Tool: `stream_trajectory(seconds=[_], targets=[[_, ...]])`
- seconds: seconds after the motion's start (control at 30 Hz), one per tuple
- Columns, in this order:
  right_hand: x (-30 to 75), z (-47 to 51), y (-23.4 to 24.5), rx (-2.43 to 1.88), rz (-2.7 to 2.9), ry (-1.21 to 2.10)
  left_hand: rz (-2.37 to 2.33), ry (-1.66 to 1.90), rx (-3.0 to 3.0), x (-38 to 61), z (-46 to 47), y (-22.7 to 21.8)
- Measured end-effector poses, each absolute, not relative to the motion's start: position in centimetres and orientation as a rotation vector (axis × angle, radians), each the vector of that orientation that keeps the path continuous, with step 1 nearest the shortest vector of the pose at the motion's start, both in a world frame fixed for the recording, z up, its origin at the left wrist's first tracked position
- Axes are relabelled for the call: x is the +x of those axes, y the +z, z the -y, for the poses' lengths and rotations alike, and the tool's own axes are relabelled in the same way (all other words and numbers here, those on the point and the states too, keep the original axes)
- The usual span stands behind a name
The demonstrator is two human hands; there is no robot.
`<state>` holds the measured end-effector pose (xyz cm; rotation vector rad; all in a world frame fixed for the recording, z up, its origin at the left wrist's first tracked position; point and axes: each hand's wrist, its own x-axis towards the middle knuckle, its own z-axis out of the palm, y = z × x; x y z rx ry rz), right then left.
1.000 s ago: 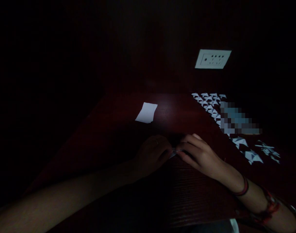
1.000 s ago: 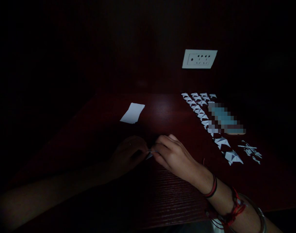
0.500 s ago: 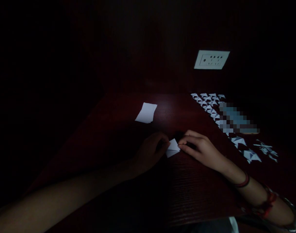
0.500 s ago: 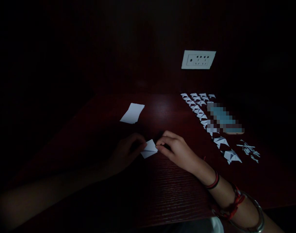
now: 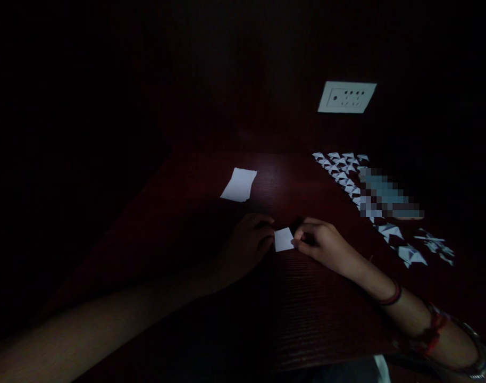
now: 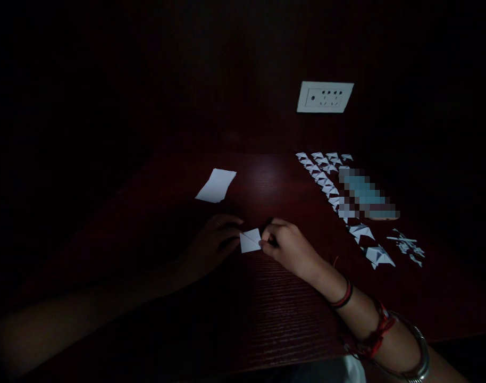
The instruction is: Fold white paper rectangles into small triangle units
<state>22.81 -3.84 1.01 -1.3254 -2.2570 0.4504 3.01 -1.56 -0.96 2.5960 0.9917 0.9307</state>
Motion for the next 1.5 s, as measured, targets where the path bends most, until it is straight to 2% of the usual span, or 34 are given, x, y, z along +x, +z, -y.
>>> stream_trajectory(seconds=[0.3, 0.53, 0.77, 1.07, 1.5], targets=[[23.3, 4.5, 1.6, -1.109, 2.527, 0.244, -0.88, 0.689, 2.745, 2.5, 1.2, -0.5], [23.7, 4.8, 1.9, -1.178, 2.576, 0.235, -0.945, 0.801, 2.609, 2.3, 1.3, 0.2], [23.3, 4.9, 2.1, -1.205, 2.563, 0.177, -0.855, 0.632, 2.807, 2.4, 1.5, -0.2], [22.2, 4.5, 1.2, -1.164, 2.332, 0.447, -0.905, 0.746, 2.612, 2.2, 1.4, -0.3], [23.5, 4.8, 2.3, -1.033, 2.537, 0.338, -0.747, 0.666, 2.918, 1.9, 1.0, -1.2]])
